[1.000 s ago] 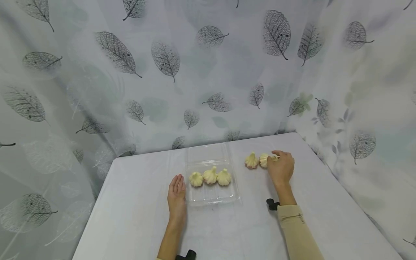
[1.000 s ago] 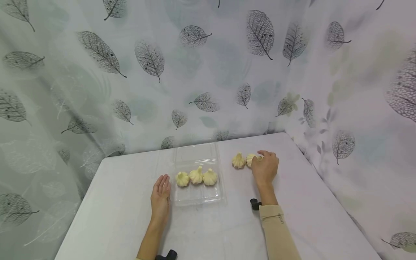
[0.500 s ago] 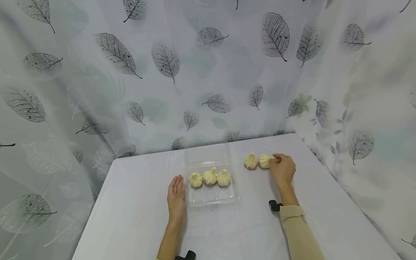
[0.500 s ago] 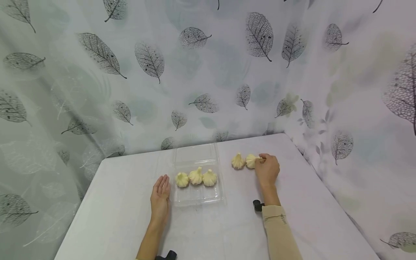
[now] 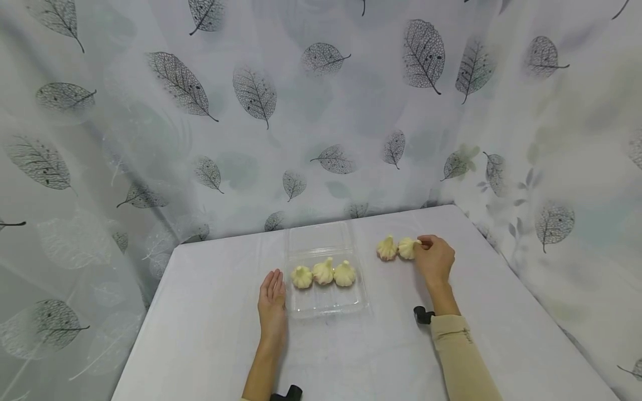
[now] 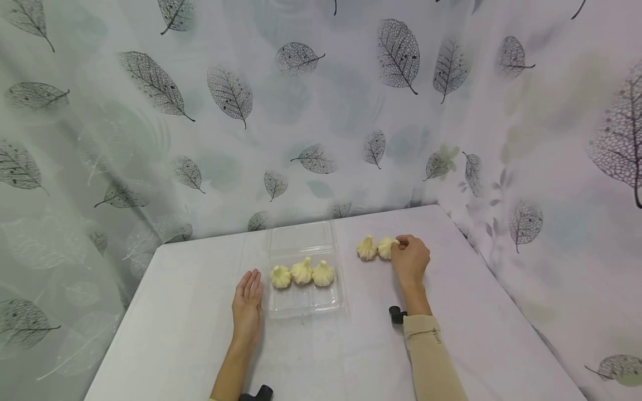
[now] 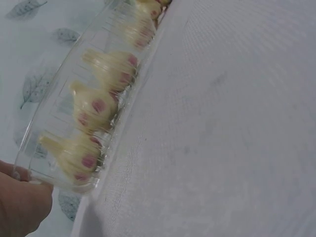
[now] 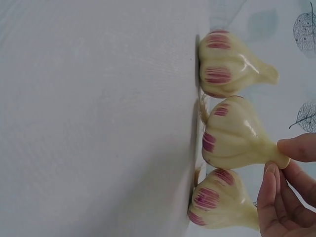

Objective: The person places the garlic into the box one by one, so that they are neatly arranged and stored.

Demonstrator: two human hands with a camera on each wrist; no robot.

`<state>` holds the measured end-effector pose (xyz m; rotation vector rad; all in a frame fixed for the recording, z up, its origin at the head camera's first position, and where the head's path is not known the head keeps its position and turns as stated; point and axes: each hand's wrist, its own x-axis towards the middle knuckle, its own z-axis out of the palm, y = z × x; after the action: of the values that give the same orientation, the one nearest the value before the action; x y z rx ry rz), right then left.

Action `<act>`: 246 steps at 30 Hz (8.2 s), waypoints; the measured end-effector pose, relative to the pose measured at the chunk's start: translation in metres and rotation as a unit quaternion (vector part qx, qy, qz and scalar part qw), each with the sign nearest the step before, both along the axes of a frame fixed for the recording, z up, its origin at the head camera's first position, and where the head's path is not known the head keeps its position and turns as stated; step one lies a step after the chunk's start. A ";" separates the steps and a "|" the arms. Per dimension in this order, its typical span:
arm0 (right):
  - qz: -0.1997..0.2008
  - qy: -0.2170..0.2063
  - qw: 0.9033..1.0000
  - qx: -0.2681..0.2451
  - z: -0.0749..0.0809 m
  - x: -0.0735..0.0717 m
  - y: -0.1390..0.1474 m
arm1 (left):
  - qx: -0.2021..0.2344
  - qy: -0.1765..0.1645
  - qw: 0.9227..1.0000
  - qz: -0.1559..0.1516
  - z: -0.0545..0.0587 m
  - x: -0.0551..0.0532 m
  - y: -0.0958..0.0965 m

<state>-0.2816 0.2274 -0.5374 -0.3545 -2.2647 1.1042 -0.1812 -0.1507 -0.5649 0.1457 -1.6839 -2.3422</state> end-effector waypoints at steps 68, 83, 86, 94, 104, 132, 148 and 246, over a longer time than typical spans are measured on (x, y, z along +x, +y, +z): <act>0.285 -0.087 0.952 0.064 0.094 0.061 -0.077 | 0.009 -0.009 1.000 -0.006 0.002 -0.001 -0.001; 0.343 -0.128 0.927 0.079 0.085 0.061 -0.097 | 0.004 -0.011 1.000 0.000 0.000 -0.002 -0.002; 0.354 -0.132 0.922 0.082 0.081 0.059 -0.099 | 0.007 -0.011 1.000 0.001 -0.001 -0.003 -0.002; 0.372 -0.150 0.910 0.104 0.067 0.053 -0.102 | 0.014 -0.016 1.000 0.006 0.000 -0.004 -0.002; 0.376 -0.166 0.903 0.125 0.058 0.051 -0.108 | 0.005 -0.013 1.000 0.000 0.000 -0.004 -0.002; 0.376 -0.224 0.891 0.116 0.071 0.053 -0.100 | 0.010 -0.002 1.000 0.000 -0.001 -0.004 -0.003; 0.271 -0.094 0.955 0.075 0.058 0.035 -0.073 | 0.011 0.003 1.000 0.005 -0.005 -0.002 -0.001; 0.150 -0.044 0.986 0.064 0.017 -0.021 -0.045 | -0.006 0.007 1.000 -0.002 -0.002 0.000 -0.003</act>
<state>-0.3030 0.1828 -0.5204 -0.0083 -2.5117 1.0997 -0.1811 -0.1534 -0.5674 0.1232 -1.6942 -2.3299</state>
